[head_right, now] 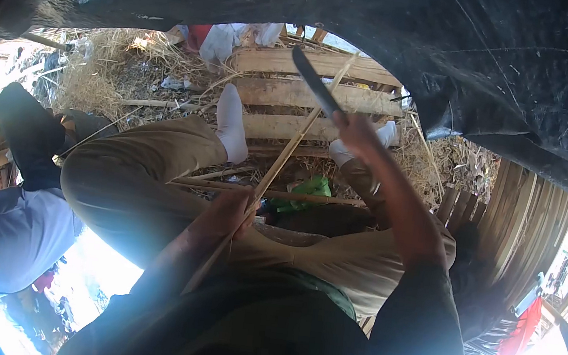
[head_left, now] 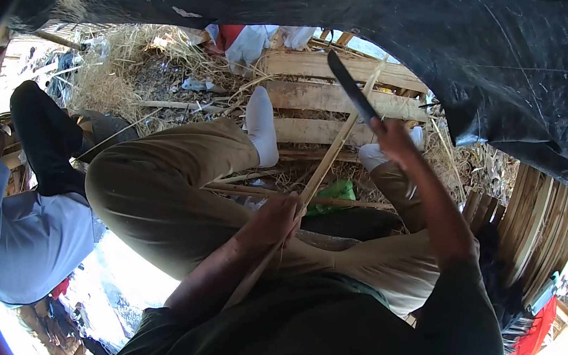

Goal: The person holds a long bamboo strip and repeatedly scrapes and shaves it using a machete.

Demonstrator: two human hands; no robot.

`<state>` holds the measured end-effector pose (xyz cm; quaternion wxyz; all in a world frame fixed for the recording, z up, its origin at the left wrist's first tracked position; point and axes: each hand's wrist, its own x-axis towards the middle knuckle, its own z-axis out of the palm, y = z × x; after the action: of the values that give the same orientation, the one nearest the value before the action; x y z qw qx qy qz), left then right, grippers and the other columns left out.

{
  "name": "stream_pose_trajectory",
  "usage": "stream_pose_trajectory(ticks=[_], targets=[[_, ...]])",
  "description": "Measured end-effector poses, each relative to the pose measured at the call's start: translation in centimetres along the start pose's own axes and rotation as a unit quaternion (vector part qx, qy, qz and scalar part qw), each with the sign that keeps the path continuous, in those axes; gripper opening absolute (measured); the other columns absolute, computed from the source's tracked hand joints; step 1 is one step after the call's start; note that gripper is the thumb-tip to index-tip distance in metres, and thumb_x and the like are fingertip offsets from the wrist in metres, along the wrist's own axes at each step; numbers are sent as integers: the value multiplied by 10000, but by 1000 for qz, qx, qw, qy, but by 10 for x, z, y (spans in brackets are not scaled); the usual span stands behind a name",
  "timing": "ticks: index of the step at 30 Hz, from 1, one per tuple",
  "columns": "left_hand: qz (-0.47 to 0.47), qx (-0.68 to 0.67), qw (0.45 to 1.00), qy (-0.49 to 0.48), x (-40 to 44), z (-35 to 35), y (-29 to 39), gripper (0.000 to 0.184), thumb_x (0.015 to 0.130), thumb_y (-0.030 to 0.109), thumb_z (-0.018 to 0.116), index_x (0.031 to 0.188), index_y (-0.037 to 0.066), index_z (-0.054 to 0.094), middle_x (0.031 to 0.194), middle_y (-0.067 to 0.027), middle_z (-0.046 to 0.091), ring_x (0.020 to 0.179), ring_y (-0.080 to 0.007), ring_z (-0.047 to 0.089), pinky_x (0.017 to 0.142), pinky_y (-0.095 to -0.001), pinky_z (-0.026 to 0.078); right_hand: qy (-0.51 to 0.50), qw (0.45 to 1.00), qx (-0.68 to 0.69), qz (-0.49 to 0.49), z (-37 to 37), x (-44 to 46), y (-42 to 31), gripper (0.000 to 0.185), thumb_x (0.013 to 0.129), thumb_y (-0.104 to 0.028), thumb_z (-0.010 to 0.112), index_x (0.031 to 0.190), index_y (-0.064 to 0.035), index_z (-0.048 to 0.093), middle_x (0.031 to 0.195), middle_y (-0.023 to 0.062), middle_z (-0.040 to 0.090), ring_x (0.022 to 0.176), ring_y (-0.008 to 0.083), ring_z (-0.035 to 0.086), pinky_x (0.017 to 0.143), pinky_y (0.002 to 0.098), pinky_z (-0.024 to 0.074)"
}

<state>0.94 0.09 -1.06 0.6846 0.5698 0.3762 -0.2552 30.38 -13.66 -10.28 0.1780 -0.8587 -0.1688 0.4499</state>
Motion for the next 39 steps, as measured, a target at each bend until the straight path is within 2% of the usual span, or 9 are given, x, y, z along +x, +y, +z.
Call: stream_pose_trajectory(ticks=[3,8,13,16,17,20,30,33,39], targets=[[64,31,997,-10,3,0,-13,494,1013,344,310,721,10,527,511,-71,506,436,-212,534,482,-367,456,-18,986,-81,-146,40,-48,-22,595,991,-532,461,848,12,656,588,83,592,473,192,575,441,357,421],[-9,-50,999,-11,4,0,-13,471,1016,326,304,739,17,525,506,-60,499,428,-200,535,483,-362,455,-27,999,-27,8,0,1,-3,615,984,-556,458,830,8,647,601,102,596,582,221,622,564,414,466],[-6,-58,998,-28,-8,3,-6,458,1006,311,300,717,29,516,495,-48,483,414,-172,510,453,-345,445,-39,986,-96,-131,32,-64,-38,612,992,-539,457,828,19,649,609,118,609,595,238,629,548,433,445],[-18,-44,999,-26,-7,6,-4,439,1001,299,310,724,28,516,502,-49,482,415,-166,501,429,-343,433,-124,991,-10,-53,11,-33,-18,620,995,-528,452,819,32,650,616,119,617,552,241,615,520,429,440],[-20,-33,999,-17,-8,7,-3,433,1000,295,314,727,26,517,507,-51,483,416,-166,498,421,-343,429,-26,988,-42,-146,12,-10,1,628,998,-525,443,809,36,650,609,105,615,481,226,580,468,409,426],[-46,-43,997,-40,-8,7,3,294,1010,234,335,851,50,500,516,-27,446,393,-140,460,413,-316,406,6,1000,-9,-25,0,-16,-8,612,992,-522,451,828,30,658,586,110,598,481,215,580,505,415,458],[44,-4,999,7,-14,10,-3,403,1006,242,292,763,12,517,543,-88,522,417,-194,535,427,-354,457,42,998,-2,-36,10,-14,15,599,1005,-511,416,861,10,675,597,120,612,495,231,608,486,386,472],[51,0,999,12,-11,10,-8,401,1007,240,284,773,11,515,529,-86,518,412,-197,535,428,-362,458,-10,985,-58,-159,54,-75,-9,599,1007,-510,417,859,13,667,586,110,599,501,224,610,477,385,462],[60,32,998,12,-7,9,-14,356,996,215,311,798,10,524,530,-111,532,420,-222,550,435,-379,464,20,999,6,-43,20,-31,7,572,1003,-498,439,858,6,666,596,149,595,553,304,631,530,423,468]])
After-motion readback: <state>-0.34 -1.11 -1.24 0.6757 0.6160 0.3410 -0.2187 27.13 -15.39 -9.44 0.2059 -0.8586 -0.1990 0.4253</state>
